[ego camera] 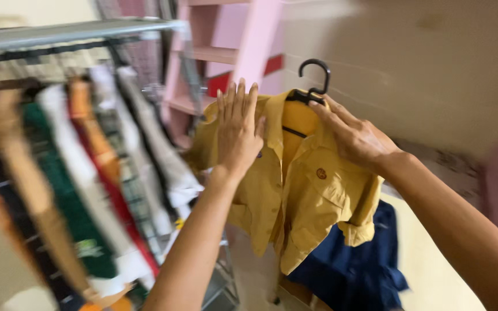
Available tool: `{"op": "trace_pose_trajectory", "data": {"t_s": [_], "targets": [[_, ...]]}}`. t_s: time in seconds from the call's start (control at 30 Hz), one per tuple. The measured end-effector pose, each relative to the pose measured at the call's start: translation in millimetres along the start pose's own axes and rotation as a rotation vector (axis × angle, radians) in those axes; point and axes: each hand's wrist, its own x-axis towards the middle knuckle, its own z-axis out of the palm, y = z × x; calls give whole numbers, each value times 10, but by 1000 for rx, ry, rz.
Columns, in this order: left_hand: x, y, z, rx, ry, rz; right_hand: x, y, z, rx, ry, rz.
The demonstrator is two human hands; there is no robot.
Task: The person removes shirts and t-shirts from a metal clothes rack one by one and places them on a wooden table. The person handles each garment on a hanger, moving it from the rack to the table surface.
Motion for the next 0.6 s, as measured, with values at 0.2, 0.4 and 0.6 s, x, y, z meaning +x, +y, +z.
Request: {"op": "trace_pose_trajectory", "data": {"t_s": [0.2, 0.4, 0.6], "targets": [[120, 981, 482, -298, -288, -112, -823, 865, -112, -157, -48, 126], [250, 1961, 1001, -277, -88, 220, -1870, 1738, -299, -167, 115, -33], [137, 2998, 1377, -402, -200, 206, -2824, 2375, -606, -136, 330, -1]]}}
